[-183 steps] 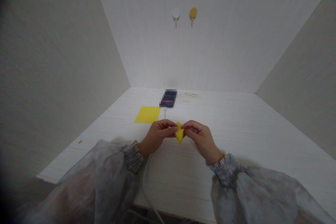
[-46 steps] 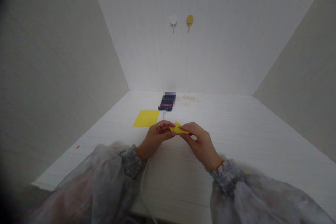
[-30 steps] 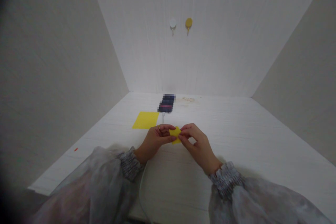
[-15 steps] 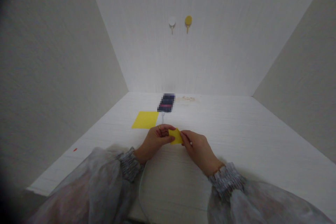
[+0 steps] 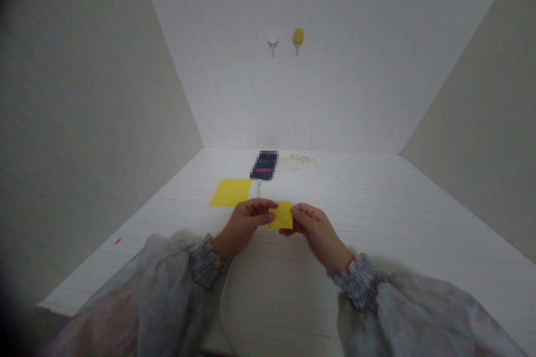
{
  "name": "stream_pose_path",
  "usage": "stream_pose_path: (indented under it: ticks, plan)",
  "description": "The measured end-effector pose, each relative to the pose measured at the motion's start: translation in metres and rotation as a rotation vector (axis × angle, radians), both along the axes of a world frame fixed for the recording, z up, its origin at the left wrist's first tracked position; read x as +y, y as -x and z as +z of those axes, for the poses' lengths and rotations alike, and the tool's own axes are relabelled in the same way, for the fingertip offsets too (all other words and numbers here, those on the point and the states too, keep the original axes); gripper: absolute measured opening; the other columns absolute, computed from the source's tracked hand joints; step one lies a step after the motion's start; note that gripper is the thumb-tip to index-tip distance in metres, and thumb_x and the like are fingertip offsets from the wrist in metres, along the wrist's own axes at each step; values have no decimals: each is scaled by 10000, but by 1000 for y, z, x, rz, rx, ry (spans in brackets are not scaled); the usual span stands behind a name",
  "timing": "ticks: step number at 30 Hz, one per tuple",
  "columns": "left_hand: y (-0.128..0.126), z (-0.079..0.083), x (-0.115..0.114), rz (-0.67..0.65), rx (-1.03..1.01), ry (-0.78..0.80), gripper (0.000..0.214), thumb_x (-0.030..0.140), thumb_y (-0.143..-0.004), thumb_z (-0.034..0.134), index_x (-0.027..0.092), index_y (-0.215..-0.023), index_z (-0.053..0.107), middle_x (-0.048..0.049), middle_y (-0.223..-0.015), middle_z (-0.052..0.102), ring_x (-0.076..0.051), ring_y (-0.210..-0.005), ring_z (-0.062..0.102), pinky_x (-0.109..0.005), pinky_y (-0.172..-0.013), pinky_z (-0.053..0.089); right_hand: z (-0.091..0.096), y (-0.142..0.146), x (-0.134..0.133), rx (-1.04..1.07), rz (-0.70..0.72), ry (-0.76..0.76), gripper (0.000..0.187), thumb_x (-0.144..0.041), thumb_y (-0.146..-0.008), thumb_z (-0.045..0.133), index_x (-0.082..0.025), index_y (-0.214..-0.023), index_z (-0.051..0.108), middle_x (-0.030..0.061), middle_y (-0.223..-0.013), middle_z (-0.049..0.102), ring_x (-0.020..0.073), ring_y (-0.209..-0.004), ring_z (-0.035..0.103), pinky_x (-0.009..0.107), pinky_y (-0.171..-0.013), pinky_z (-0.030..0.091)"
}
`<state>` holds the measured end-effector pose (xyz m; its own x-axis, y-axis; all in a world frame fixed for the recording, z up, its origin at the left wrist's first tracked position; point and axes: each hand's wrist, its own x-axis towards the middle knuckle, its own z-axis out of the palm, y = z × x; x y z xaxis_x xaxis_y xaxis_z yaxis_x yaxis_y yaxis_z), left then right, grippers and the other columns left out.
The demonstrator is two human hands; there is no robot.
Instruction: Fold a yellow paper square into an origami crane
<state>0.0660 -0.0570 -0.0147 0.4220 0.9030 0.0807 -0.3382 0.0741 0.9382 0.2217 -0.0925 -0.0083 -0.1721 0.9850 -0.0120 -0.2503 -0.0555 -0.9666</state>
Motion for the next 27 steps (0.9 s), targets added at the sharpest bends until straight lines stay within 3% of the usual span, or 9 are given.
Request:
stream_pose_path:
  ticks: [5, 11, 17, 21, 27]
  plan:
    - [2, 3, -2, -82, 52, 14, 224, 211, -605, 642, 121, -807, 602, -36, -720, 627, -113, -652, 569, -252, -653, 430, 2, -3, 2, -40, 36, 20, 168, -302, -697, 567, -142, -645, 555, 6, -586, 569, 99, -514, 527, 235, -520, 447]
    - [0, 6, -4, -154, 50, -10, 314, 182, -514, 698, 131, -811, 606, -32, -796, 626, -129, -731, 571, -268, -702, 433, 6, -3, 1, 38, 72, 81, 167, -279, -721, 540, -138, -634, 564, 9, -589, 561, 95, -516, 517, 213, -486, 424]
    - [0, 6, -5, -176, -5, 56, 317, 162, -525, 694, 126, -827, 607, -37, -784, 633, -128, -706, 578, -267, -691, 433, 5, -4, -1, -37, 42, 28, 194, -296, -737, 517, -140, -628, 554, 8, -574, 532, 95, -493, 492, 223, -476, 423]
    - [1, 6, -5, -159, -11, 143, 238, 198, -570, 670, 109, -785, 619, -44, -741, 633, -126, -675, 580, -265, -684, 431, 6, -9, -1, -259, 3, -194, 164, -298, -735, 528, -172, -839, 548, 14, -695, 558, 117, -594, 530, 248, -539, 451]
    - [2, 9, -6, -230, -34, 266, 206, 222, -597, 647, 83, -748, 627, -71, -756, 629, -133, -679, 580, -246, -655, 447, 14, -20, -7, -799, 30, -784, 202, -267, -774, 483, -243, -942, 593, 65, -996, 526, 170, -880, 516, 322, -748, 447]
